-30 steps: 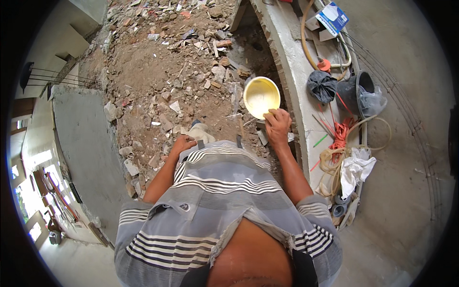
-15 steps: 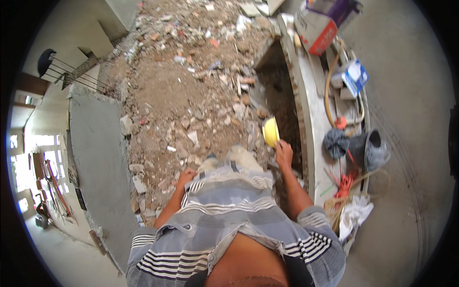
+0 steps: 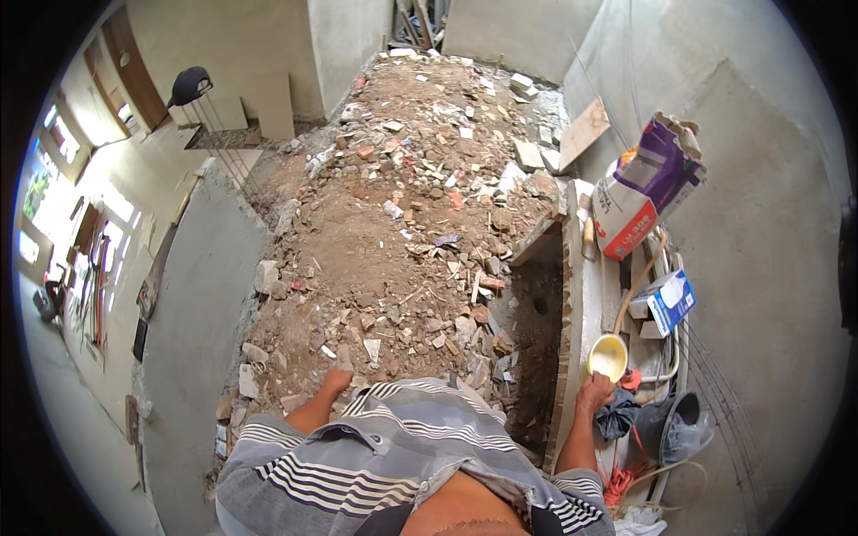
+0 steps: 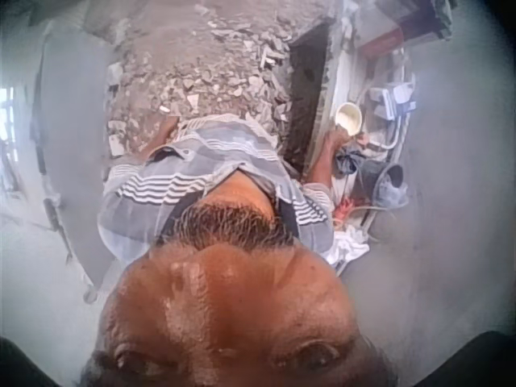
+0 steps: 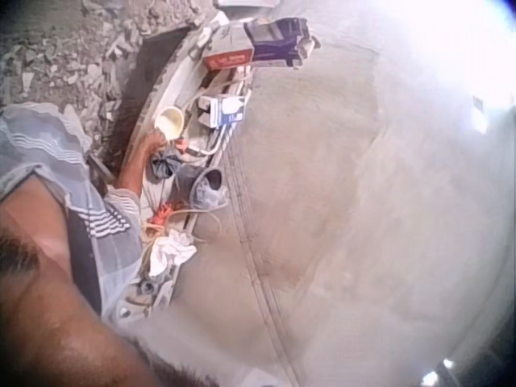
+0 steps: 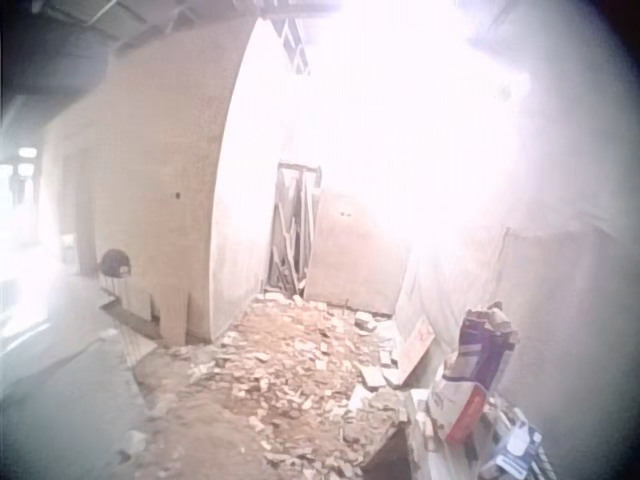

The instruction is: The person walks through a debris-filled room, picks up a plastic scoop, and moves outside. They use a hoe to gather rubble and debris into the scoop, then carry the filled scoop back inside. The person repeats the process of gathering debris and transporting it indoors.

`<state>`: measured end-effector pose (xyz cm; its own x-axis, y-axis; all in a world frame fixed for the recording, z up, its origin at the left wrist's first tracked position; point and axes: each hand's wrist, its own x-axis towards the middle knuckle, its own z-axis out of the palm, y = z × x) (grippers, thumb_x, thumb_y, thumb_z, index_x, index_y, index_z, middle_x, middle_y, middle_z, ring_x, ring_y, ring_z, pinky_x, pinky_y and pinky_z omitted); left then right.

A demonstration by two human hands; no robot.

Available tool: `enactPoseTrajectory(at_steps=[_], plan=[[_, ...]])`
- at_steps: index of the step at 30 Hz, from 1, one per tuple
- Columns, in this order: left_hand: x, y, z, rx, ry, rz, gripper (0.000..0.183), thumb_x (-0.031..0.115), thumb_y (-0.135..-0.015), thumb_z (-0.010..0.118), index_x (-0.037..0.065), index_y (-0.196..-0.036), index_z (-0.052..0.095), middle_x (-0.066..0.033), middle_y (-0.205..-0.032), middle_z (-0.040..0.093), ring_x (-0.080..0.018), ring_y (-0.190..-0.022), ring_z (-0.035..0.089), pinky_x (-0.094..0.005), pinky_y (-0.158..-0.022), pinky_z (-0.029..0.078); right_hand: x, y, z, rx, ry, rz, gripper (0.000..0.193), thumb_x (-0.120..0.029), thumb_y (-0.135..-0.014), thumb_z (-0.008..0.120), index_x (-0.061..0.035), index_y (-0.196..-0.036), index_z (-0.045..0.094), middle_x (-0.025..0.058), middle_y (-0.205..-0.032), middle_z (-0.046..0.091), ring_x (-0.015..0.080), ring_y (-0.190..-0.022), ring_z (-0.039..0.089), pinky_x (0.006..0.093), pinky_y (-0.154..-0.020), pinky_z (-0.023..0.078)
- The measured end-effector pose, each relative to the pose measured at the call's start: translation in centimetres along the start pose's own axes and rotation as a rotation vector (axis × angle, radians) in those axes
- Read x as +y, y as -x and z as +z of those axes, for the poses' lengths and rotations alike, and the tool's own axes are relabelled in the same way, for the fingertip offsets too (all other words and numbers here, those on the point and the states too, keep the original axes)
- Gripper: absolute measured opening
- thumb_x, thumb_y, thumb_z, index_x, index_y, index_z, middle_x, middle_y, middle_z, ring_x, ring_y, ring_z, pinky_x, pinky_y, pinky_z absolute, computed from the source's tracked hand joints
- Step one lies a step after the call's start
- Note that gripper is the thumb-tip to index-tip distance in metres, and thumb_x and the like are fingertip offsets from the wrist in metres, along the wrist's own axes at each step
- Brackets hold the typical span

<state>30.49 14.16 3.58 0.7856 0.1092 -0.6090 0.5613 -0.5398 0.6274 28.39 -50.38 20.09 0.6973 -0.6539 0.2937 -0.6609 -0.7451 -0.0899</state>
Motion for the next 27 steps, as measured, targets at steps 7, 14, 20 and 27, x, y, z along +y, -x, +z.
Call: enactPoseTrajectory(at_steps=[7,14,20,27], plan=[[2.4,0.6,1.2,0.028,0.296,-0.094,0.026,0.026,-0.079,0.063,0.001,-0.071,0.064,-0.0092,-0.063,0.062,-0.0188,-0.056,0.059,-0.0349,-0.055,0.046,1.2,0.2,1.3,-0.178,0.07,0.053,0.026,-0.023,-0.091,0.056,-0.0164,-0.113,0.066,0.0074,-0.114,0.06,0.0299,-0.112,0.049,0.052,-0.092,0.036],[-8.7,2.0,0.4,0.043,-0.406,0.335,0.029,0.031,-0.081,0.057,0.006,-0.075,0.071,-0.0152,-0.074,0.069,-0.0296,-0.061,0.064,-0.0411,-0.061,0.051,-0.9,1.9,1.5,-0.08,0.044,0.047,0.044,-0.026,-0.086,0.066,-0.0134,-0.127,0.057,0.0154,-0.125,0.053,0.033,-0.123,0.044,0.052,-0.099,0.036],[-14.4,3.9,-0.7,0.042,-0.058,-0.2,0.035,0.037,-0.076,0.058,0.006,-0.067,0.072,-0.016,-0.067,0.068,-0.0317,-0.064,0.066,-0.0411,-0.066,0.053,-4.8,8.5,3.9,-0.314,-0.297,-0.159,0.043,-0.026,-0.084,0.067,-0.0014,-0.119,0.061,0.0196,-0.125,0.054,0.0349,-0.12,0.049,0.0452,-0.102,0.039],[-12.0,3.2,-1.7,-0.115,-0.659,0.353,0.03,0.029,-0.077,0.062,0.002,-0.086,0.071,-0.0188,-0.083,0.069,-0.0314,-0.075,0.067,-0.0407,-0.07,0.052,-5.3,15.8,6.9,-0.822,-0.525,-0.251,0.037,-0.034,-0.084,0.063,-0.0019,-0.101,0.068,0.0203,-0.104,0.066,0.0374,-0.1,0.062,0.0416,-0.087,0.049]])
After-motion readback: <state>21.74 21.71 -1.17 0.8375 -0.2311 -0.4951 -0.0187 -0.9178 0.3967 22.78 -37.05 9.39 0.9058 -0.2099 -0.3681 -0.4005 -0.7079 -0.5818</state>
